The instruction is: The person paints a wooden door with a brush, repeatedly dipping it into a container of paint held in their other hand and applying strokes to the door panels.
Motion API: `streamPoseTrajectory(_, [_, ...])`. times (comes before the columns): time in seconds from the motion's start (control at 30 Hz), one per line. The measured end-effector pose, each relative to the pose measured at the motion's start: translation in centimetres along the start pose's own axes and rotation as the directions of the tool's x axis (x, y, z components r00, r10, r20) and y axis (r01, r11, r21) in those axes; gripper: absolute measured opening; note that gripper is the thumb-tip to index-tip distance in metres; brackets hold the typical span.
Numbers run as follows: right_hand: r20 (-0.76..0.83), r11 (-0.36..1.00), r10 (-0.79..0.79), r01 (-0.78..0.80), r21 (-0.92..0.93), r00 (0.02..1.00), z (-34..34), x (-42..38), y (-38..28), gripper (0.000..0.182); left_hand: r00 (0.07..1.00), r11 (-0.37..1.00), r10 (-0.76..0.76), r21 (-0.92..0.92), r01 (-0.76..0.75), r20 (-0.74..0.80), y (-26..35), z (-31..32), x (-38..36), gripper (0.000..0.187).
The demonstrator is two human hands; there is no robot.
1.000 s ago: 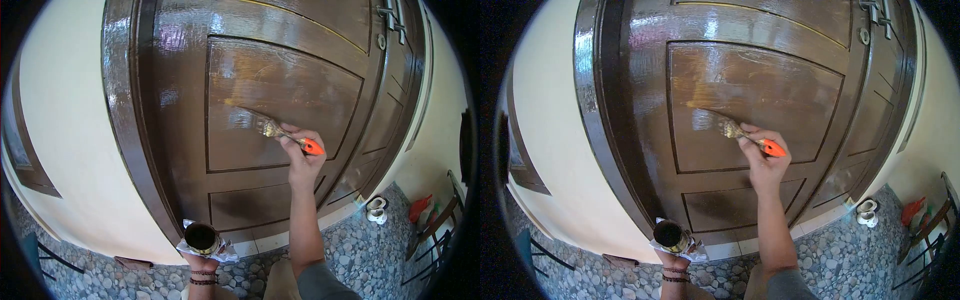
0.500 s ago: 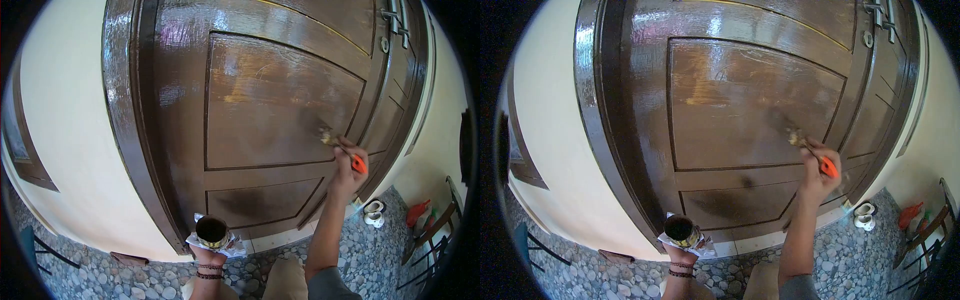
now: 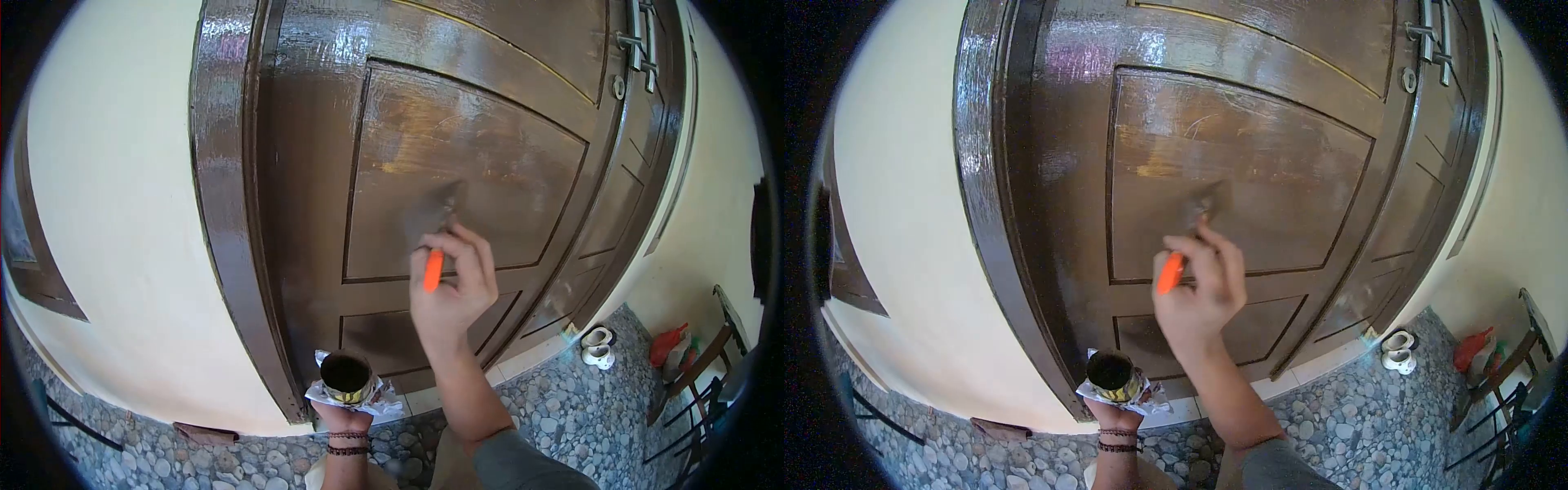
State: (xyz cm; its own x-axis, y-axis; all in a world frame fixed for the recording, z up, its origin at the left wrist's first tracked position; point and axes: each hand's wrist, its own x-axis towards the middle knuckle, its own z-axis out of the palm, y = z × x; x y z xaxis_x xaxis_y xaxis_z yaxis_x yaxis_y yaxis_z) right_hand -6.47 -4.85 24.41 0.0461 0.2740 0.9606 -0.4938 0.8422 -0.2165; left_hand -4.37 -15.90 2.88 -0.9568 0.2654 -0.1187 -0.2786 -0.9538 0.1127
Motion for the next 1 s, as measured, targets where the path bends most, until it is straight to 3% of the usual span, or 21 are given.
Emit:
streamPoseTrajectory(0.07, [0.05,1.0,-0.02,0.019,0.012,0.999,-0.7,-0.4,-1.3,0.021,0.996,0.999,-0.016,0.034,0.014,0.088,0.1,-0.4,0.4,0.046])
streamPoseTrajectory(0.13, [0.097,0.977,-0.112,0.092,0.191,0.989,-1.7,-0.6,-2.5,0.022,0.998,1.0,0.014,0.0,-0.014,-0.068,0.0,0.1,0.1,0.047])
streamPoseTrajectory(0.17, [0.114,0.946,-0.087,0.046,0.321,0.99,-2.3,-0.6,-3.1,0.02,0.997,1.0,0.016,-0.002,-0.017,-0.071,0.1,0.1,0.1,0.047])
streamPoseTrajectory(0.2, [0.119,0.945,-0.087,0.044,0.325,0.989,-3.0,-1.0,-3.2,0.02,0.999,1.0,0.015,-0.01,-0.015,-0.043,0.1,0.2,0.1,0.047])
streamPoseTrajectory(0.27, [0.231,0.885,0.047,-0.148,0.441,0.972,-4.5,-1.9,-2.8,0.02,1.0,0.999,0.025,-0.021,-0.025,-0.019,0.1,0.6,0.2,0.048])
streamPoseTrajectory(0.3, [0.236,0.882,0.046,-0.15,0.447,0.971,-5.1,-2.2,-2.4,0.02,0.998,0.999,0.006,-0.051,-0.009,-0.06,0.1,1.1,0.3,0.048])
streamPoseTrajectory(0.33, [0.241,0.815,0.189,-0.289,0.502,0.952,-5.7,-2.5,-1.9,0.021,0.995,0.997,-0.017,-0.08,0.009,-0.101,0.1,1.4,0.3,0.049])
streamPoseTrajectory(0.37, [0.255,0.725,0.329,-0.416,0.55,0.909,-6.3,-2.7,-1.2,0.022,0.999,0.997,-0.047,-0.069,0.046,-0.01,0.2,1.3,0.1,0.049])
streamPoseTrajectory(0.47, [0.289,0.608,0.467,-0.541,0.581,0.835,-8.0,-2.7,1.5,0.025,0.995,0.991,-0.096,-0.095,0.098,0.023,0.0,1.1,0.1,0.051])
streamPoseTrajectory(0.57, [0.27,0.528,0.56,-0.588,0.612,0.783,-8.7,-2.7,2.4,0.025,0.991,0.988,-0.125,-0.102,0.12,-0.041,-0.3,0.5,0.3,0.055])
streamPoseTrajectory(0.73, [0.261,0.492,0.601,-0.607,0.623,0.755,-10.3,-3.5,4.2,0.025,0.973,0.972,-0.218,-0.108,0.21,-0.075,-0.9,0.1,0.6,0.058])
streamPoseTrajectory(0.9, [0.295,0.426,0.669,-0.678,0.599,0.682,-13.4,-4.9,7.2,0.025,0.969,0.979,-0.19,-0.109,0.174,-0.161,-1.7,1.2,0.4,0.062])
streamPoseTrajectory(0.97, [0.334,0.413,0.714,-0.755,0.509,0.615,-15.7,-5.5,8.5,0.025,0.974,0.973,-0.227,0.042,0.227,0.018,-2.0,0.5,0.4,0.058])
streamPoseTrajectory(1.0, [0.332,0.404,0.724,-0.762,0.507,0.605,-17.2,-5.6,9.1,0.025,0.973,0.972,-0.229,0.048,0.229,0.005,-2.6,0.4,0.5,0.058])
